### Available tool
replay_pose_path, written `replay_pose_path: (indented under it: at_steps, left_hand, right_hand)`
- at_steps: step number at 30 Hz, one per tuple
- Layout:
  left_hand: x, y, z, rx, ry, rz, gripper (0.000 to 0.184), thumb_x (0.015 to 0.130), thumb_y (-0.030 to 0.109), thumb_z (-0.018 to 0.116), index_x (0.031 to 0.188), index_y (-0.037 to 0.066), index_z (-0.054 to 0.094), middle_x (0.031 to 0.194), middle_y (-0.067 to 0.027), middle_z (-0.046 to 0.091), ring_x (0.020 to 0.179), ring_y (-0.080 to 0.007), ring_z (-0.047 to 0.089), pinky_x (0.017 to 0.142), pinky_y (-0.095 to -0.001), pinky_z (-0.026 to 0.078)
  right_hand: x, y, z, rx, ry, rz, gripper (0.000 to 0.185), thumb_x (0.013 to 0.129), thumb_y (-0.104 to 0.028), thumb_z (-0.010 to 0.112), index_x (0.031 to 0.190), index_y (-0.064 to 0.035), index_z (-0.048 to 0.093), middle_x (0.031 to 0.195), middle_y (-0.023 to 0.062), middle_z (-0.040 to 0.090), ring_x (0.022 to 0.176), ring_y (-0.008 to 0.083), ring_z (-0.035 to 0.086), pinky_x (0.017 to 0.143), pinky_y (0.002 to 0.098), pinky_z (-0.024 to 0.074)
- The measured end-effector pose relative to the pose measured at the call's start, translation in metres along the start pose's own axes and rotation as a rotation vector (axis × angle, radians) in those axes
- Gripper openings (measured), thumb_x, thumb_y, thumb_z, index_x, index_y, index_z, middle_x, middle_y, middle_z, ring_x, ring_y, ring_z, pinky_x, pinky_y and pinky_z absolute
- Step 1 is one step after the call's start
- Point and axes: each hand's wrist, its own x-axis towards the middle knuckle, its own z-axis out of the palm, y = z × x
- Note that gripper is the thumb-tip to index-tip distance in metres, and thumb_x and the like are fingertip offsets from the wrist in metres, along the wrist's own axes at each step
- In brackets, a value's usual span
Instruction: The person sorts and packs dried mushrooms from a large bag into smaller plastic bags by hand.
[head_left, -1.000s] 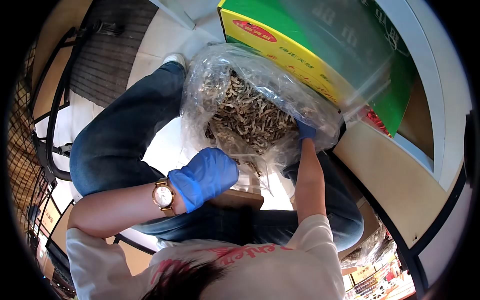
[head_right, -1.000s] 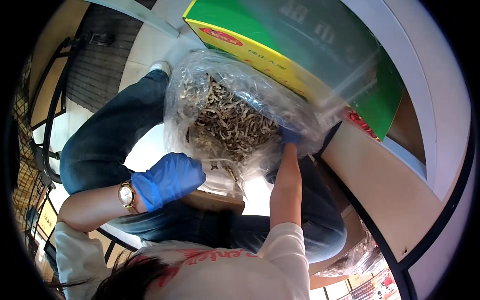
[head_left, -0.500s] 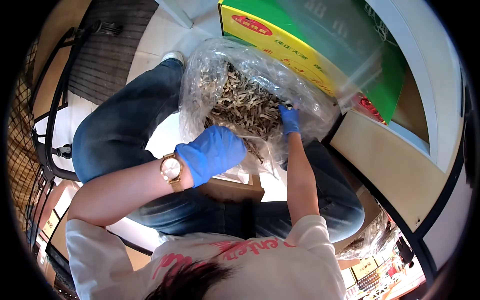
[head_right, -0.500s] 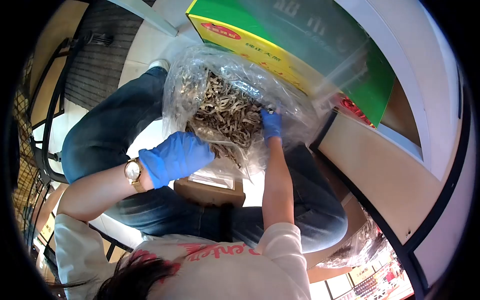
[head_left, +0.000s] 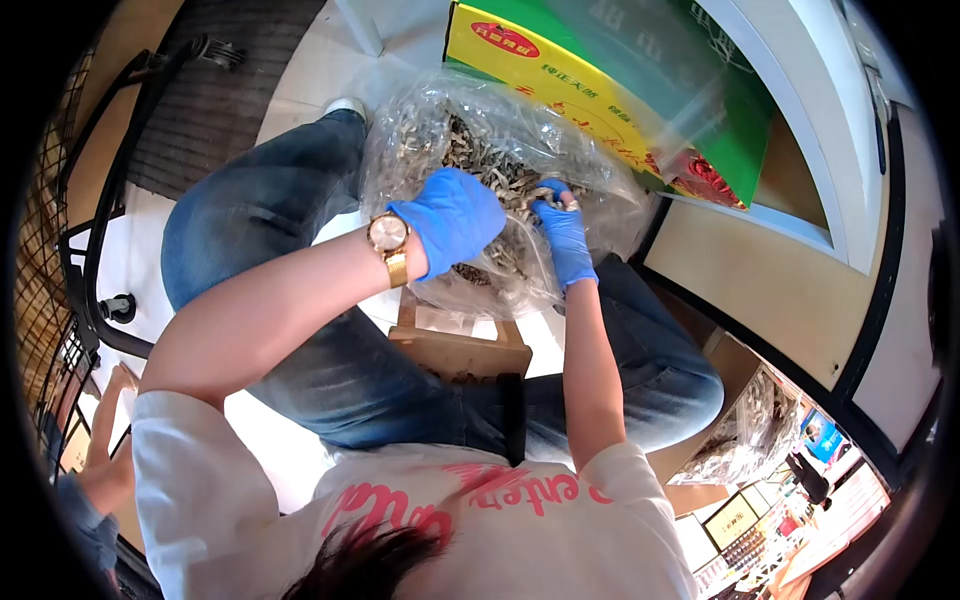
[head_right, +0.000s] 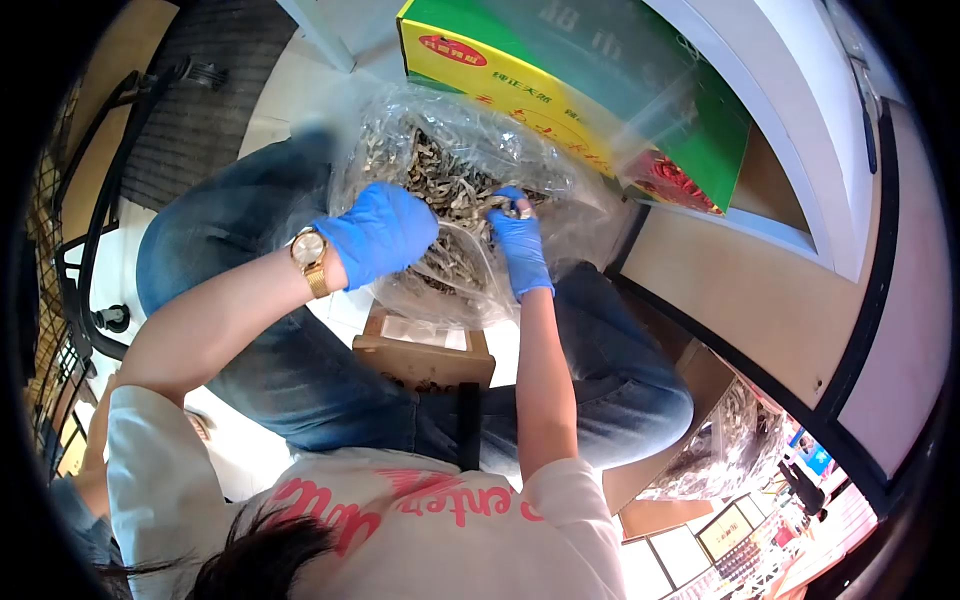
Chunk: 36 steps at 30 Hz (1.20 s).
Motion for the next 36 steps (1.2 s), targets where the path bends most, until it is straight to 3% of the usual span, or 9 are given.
replay_pose_path:
  at_steps: [11, 12, 16, 19, 25, 27, 29, 30, 36]
  left_hand:
    - [0.005, 0.001, -0.003, -0.178, -0.199, -0.052, 0.028, 0.072, 0.010, 0.060, 0.099, 0.002, 0.058, 0.070, -0.0119, 0.064, 0.066, -0.0290, 0.065, 0.052, -0.0407, 0.049]
    - [0.004, 0.002, -0.002, -0.180, -0.198, -0.051, 0.028, 0.072, 0.010, 0.060, 0.099, 0.002, 0.058, 0.070, -0.0119, 0.064, 0.066, -0.0290, 0.065, 0.052, -0.0407, 0.049]
    - [0.005, 0.004, 0.000, -0.196, -0.171, -0.036, 0.023, 0.073, 0.011, 0.060, 0.093, 0.002, 0.060, 0.072, -0.0126, 0.065, 0.066, -0.0299, 0.065, 0.052, -0.0402, 0.050]
    - [0.004, 0.005, 0.003, -0.200, -0.156, -0.037, 0.017, 0.073, 0.011, 0.059, 0.088, 0.004, 0.062, 0.072, -0.0127, 0.065, 0.066, -0.0298, 0.066, 0.052, -0.0398, 0.050]
    - [0.003, 0.007, -0.003, -0.223, -0.187, -0.074, 0.013, 0.070, 0.008, 0.063, 0.081, 0.006, 0.070, 0.079, -0.0119, 0.068, 0.076, -0.0279, 0.067, 0.058, -0.0378, 0.052]
    - [0.004, 0.007, -0.001, -0.213, -0.188, -0.069, 0.013, 0.070, 0.008, 0.063, 0.081, 0.006, 0.070, 0.079, -0.0117, 0.067, 0.075, -0.0280, 0.067, 0.057, -0.0379, 0.051]
    - [0.004, 0.006, 0.000, -0.191, -0.220, -0.058, 0.013, 0.068, 0.008, 0.064, 0.080, 0.007, 0.069, 0.077, -0.0112, 0.067, 0.072, -0.0273, 0.066, 0.053, -0.0380, 0.050]
    - [0.004, 0.006, 0.003, -0.191, -0.220, -0.058, 0.013, 0.068, 0.008, 0.064, 0.080, 0.007, 0.069, 0.077, -0.0112, 0.067, 0.072, -0.0273, 0.066, 0.053, -0.0380, 0.050]
    - [-0.003, 0.007, 0.005, -0.088, -0.071, -0.067, 0.008, 0.073, 0.010, 0.058, 0.078, 0.007, 0.064, 0.067, -0.0086, 0.065, 0.064, -0.0253, 0.066, 0.049, -0.0363, 0.049]
  right_hand:
    - [-0.107, -0.090, 0.008, 0.544, 0.279, -0.316, 0.032, 0.081, 0.002, 0.050, 0.112, -0.0064, 0.051, 0.103, 0.0042, 0.057, 0.091, 0.0119, 0.053, 0.080, 0.0248, 0.0443]
    - [-0.112, -0.088, 0.015, 0.489, 0.277, -0.356, 0.033, 0.082, 0.002, 0.046, 0.114, -0.0064, 0.050, 0.107, 0.0048, 0.056, 0.094, 0.0119, 0.052, 0.083, 0.0253, 0.0431]
    - [-0.125, -0.078, 0.035, -0.062, 0.329, -0.424, 0.047, 0.074, 0.004, 0.067, 0.117, -0.0058, 0.050, 0.110, 0.0055, 0.054, 0.102, 0.0137, 0.050, 0.087, 0.0281, 0.0426]
    - [-0.128, -0.069, 0.038, -0.263, 0.218, -0.565, 0.057, 0.071, 0.004, 0.070, 0.123, -0.0072, 0.048, 0.123, 0.0084, 0.049, 0.115, 0.0212, 0.047, 0.097, 0.0323, 0.0373]
    - [-0.144, -0.077, 0.029, 0.103, -0.034, -0.288, 0.057, 0.075, 0.004, 0.065, 0.128, -0.0043, 0.043, 0.133, 0.0109, 0.045, 0.126, 0.0231, 0.039, 0.103, 0.0376, 0.0317]
    - [-0.145, -0.082, 0.021, 0.225, -0.069, -0.244, 0.057, 0.079, -0.009, 0.065, 0.130, -0.0041, 0.041, 0.133, 0.0118, 0.044, 0.126, 0.0255, 0.040, 0.102, 0.0441, 0.0335]
    - [-0.147, -0.084, 0.014, 0.685, -0.089, -0.055, 0.059, 0.081, -0.026, 0.066, 0.130, -0.0046, 0.042, 0.133, 0.0122, 0.045, 0.125, 0.0279, 0.041, 0.100, 0.0469, 0.0359]
    - [-0.145, -0.084, 0.011, 0.702, -0.125, -0.056, 0.060, 0.081, -0.038, 0.064, 0.128, -0.0055, 0.044, 0.134, 0.0128, 0.043, 0.123, 0.0293, 0.042, 0.098, 0.0457, 0.0388]
    - [-0.139, -0.108, -0.010, 0.407, -0.103, 0.014, 0.042, 0.090, -0.030, 0.054, 0.121, -0.0029, 0.050, 0.119, 0.0129, 0.056, 0.102, 0.0224, 0.057, 0.090, 0.0339, 0.0453]
